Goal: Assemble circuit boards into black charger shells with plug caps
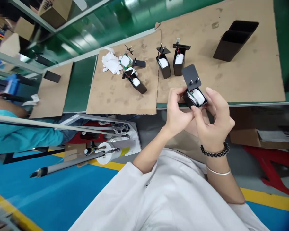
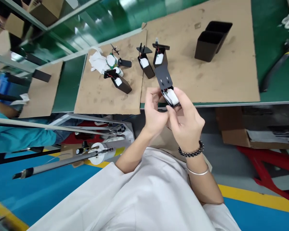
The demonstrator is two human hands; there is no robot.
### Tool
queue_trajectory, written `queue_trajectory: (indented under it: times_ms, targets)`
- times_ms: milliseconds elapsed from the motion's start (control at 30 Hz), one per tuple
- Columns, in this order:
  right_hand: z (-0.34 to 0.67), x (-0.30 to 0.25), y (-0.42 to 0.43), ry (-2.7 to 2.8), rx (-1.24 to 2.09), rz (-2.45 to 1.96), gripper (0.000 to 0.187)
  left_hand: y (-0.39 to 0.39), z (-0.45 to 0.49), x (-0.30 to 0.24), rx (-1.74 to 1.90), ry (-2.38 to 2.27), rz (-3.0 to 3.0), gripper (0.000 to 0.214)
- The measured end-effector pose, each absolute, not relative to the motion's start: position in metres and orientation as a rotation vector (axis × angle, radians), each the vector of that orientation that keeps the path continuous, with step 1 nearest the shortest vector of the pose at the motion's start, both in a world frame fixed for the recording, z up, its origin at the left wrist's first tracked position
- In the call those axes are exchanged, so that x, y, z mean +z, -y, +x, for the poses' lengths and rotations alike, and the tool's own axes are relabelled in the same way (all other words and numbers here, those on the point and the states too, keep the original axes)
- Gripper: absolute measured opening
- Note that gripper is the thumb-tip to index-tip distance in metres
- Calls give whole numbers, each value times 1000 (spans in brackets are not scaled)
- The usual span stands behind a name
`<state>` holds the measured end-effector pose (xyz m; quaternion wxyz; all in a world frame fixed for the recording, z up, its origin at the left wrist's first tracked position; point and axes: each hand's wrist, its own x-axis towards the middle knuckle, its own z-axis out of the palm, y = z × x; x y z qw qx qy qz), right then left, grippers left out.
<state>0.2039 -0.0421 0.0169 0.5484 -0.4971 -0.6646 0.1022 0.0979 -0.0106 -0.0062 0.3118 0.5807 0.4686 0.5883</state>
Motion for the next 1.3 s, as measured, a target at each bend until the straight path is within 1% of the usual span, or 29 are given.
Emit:
queue_trajectory:
  times_ms: [133, 167, 233, 333, 433, 567, 700, 767, 933, 1033, 1100, 1200, 1300]
  targets:
    - [208, 15, 17, 1650, 77, -1208, 24, -12, 93, -9, 1415, -1182, 1571, 50]
    - [209, 15, 13, 1660, 72, -1233, 19, -17, 91, -8, 1377, -1161, 1595, 48]
    - [208, 15, 5, 1676, 86, -1269, 16, -26, 85, -8, 1328, -1129, 1646, 46]
    - [206, 11, 0, 1717, 66, -1267, 23, -29, 78, -4, 1268, -1159, 1778, 50]
    - [206, 5, -6, 1742, -17, -1224, 30, -14, 66, 5, 1200, -1276, 1994, 53]
    - [208, 12, -12, 1783, -65, -1185, 27, 20, 28, 20, 1284, -1609, 2189, 42]
    - [217, 30, -13, 1764, -141, -1209, 33, 34, -23, 16, 1409, -2021, 2091, 31]
    - [222, 33, -14, 1736, -195, -1228, 37, 29, -42, 7, 1393, -2166, 2005, 27]
    - [232, 24, -23, 1828, -146, -1212, 35, 7, -50, -13, 1315, -2489, 1837, 13]
    - [234, 23, -24, 1772, -187, -1213, 41, 2, -45, -15, 1338, -2550, 1851, 12]
    - [235, 25, -23, 1762, -201, -1228, 38, 2, -44, -15, 1356, -2533, 1879, 12]
    - [233, 29, -21, 1836, -123, -1239, 32, 3, -44, -14, 1387, -2514, 1903, 9]
    - [232, 34, -17, 1760, -107, -1262, 41, 3, -44, -14, 1378, -2530, 1873, 8]
